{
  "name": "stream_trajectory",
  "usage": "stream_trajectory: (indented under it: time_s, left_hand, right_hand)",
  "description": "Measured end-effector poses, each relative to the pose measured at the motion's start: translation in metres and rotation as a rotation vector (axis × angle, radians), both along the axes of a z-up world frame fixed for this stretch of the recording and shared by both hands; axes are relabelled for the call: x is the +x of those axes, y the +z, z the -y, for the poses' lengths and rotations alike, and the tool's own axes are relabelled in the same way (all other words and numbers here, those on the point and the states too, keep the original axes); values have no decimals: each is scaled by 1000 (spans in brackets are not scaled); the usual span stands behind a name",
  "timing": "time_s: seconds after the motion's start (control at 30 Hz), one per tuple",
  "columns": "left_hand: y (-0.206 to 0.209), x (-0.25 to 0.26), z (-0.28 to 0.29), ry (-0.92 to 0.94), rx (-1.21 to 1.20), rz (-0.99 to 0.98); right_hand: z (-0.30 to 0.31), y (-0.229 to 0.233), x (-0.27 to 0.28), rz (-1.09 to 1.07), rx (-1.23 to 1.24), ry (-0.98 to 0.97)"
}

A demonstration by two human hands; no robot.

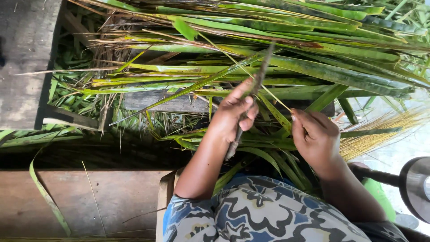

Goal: Stripping the midrib from palm leaves using a knife to collect sticks

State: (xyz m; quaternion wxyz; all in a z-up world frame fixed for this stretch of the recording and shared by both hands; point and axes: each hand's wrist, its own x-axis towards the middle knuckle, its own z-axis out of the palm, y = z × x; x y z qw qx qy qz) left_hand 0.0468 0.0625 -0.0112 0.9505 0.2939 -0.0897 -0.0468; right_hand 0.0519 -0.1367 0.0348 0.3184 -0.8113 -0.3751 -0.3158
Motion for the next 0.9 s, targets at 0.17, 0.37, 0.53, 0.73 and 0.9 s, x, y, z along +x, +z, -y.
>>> stream_trajectory:
  time_s: [0.17, 0.37, 0.53, 0.73, 0.9]
  left_hand:
    - [0, 2, -14, 50, 3, -22]
    - [-3, 2, -18, 69, 17, -36]
    - [2, 0, -25, 61, 26, -56]
    - [2, 2, -37, 140, 95, -118]
    - [-2, 6, -54, 287, 74, -174]
  right_hand:
    - [13, -9, -2, 25, -38, 10]
    - [21, -11, -6, -1, -38, 24]
    - [34, -16, -8, 22, -86, 20]
    - [39, -12, -17, 55, -129, -17]
    - [52, -16, -23, -51, -168, -25]
